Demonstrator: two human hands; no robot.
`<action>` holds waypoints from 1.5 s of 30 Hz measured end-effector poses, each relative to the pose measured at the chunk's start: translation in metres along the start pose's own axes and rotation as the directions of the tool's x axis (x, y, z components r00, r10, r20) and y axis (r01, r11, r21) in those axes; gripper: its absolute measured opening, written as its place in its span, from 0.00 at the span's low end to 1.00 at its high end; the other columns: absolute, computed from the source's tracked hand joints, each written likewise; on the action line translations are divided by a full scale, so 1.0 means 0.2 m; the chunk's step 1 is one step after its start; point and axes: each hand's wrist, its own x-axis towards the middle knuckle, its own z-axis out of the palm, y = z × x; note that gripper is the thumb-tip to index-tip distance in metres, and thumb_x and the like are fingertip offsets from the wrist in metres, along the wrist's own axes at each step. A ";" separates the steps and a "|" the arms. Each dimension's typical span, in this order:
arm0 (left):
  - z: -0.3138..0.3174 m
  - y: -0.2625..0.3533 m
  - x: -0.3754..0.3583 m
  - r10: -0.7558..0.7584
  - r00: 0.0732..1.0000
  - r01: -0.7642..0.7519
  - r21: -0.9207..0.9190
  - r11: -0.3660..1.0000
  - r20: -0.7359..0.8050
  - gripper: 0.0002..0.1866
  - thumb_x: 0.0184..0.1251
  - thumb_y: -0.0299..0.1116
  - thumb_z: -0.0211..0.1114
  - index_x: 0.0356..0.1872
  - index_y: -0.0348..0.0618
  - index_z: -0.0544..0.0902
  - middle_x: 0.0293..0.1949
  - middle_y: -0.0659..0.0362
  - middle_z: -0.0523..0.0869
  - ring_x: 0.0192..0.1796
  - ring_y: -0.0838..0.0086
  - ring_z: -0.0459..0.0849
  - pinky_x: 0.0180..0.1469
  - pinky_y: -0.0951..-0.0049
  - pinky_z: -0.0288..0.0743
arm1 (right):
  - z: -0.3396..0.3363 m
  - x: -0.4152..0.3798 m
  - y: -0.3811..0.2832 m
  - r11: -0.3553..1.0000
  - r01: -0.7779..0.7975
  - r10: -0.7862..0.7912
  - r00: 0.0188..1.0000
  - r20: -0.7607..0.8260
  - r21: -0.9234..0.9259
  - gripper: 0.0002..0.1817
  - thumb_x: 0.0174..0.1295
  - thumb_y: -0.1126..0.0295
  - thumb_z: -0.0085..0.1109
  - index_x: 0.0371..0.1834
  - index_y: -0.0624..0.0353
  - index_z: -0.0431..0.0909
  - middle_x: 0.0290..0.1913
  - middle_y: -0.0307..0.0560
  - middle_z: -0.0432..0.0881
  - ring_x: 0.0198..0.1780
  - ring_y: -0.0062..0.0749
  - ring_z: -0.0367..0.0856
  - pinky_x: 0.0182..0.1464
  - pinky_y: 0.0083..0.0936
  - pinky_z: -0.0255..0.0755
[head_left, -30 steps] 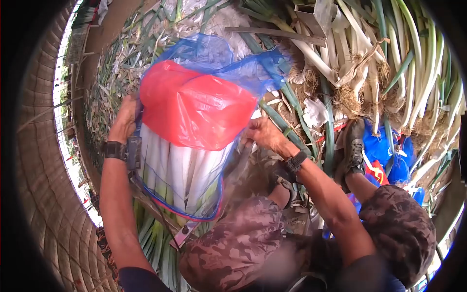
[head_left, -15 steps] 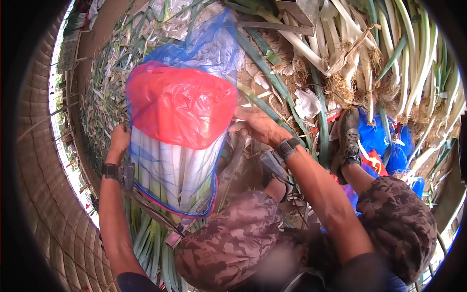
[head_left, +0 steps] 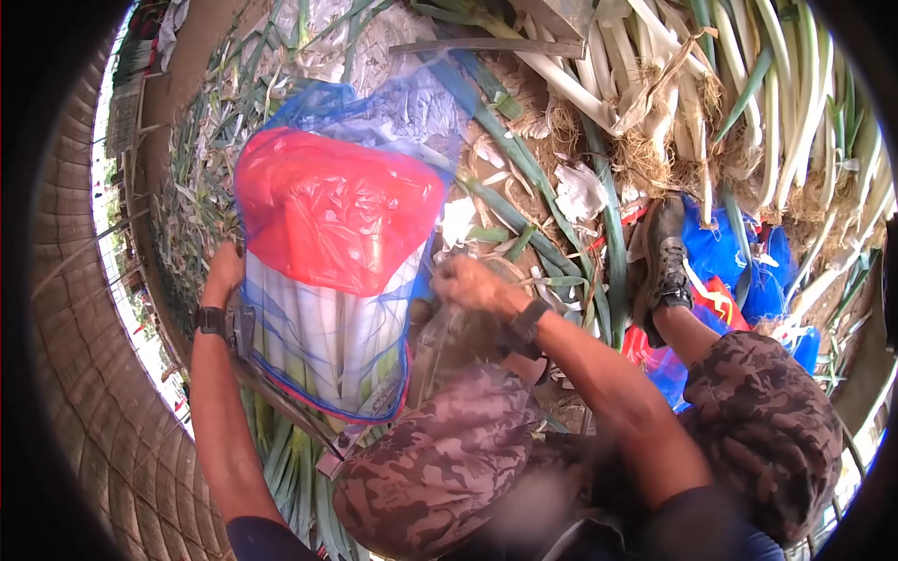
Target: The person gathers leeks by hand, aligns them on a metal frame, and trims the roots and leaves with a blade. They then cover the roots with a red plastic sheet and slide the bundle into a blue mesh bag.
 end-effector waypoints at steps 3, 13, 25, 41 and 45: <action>0.05 -0.16 -0.12 -0.017 0.956 -0.004 0.072 0.997 0.294 0.14 0.63 0.27 0.61 0.46 0.29 0.86 0.50 0.37 0.87 0.55 0.42 0.85 0.56 0.49 0.78 | 0.10 -0.09 0.00 0.908 0.060 0.124 0.907 0.402 -0.415 0.13 0.64 0.64 0.58 0.38 0.64 0.85 0.29 0.52 0.86 0.31 0.38 0.85 0.36 0.37 0.78; 0.13 -0.27 -0.28 -0.061 0.973 0.004 0.250 0.968 0.221 0.17 0.65 0.27 0.60 0.52 0.31 0.84 0.51 0.42 0.88 0.53 0.47 0.87 0.54 0.53 0.82 | 0.14 -0.06 0.10 0.810 0.189 0.362 0.583 0.727 -0.555 0.16 0.59 0.62 0.67 0.44 0.62 0.88 0.33 0.54 0.88 0.37 0.34 0.88 0.38 0.33 0.80; -0.01 0.10 -0.22 -0.048 0.999 0.040 -0.820 0.571 0.016 0.10 0.76 0.27 0.61 0.49 0.32 0.84 0.41 0.60 0.87 0.42 0.77 0.83 0.50 0.76 0.76 | -0.13 0.09 -0.15 0.997 -0.081 0.080 0.968 0.237 -0.006 0.13 0.62 0.67 0.69 0.42 0.68 0.85 0.36 0.47 0.88 0.29 0.27 0.86 0.33 0.24 0.77; -0.01 -0.07 -0.39 0.168 0.983 -0.183 -0.352 0.918 -0.072 0.18 0.71 0.37 0.61 0.35 0.26 0.79 0.33 0.31 0.80 0.42 0.35 0.81 0.42 0.52 0.73 | -0.15 0.05 -0.18 0.992 -0.029 0.022 0.998 0.064 0.119 0.26 0.66 0.59 0.71 0.63 0.62 0.80 0.47 0.46 0.89 0.33 0.23 0.87 0.35 0.20 0.77; -0.01 -0.04 -0.34 0.125 0.983 -0.164 -0.343 0.925 -0.134 0.15 0.71 0.35 0.60 0.38 0.26 0.79 0.35 0.32 0.81 0.44 0.37 0.81 0.44 0.53 0.73 | -0.19 0.06 -0.28 0.997 -0.075 0.073 0.992 0.107 0.014 0.19 0.67 0.66 0.69 0.54 0.71 0.82 0.39 0.47 0.88 0.30 0.25 0.86 0.29 0.22 0.77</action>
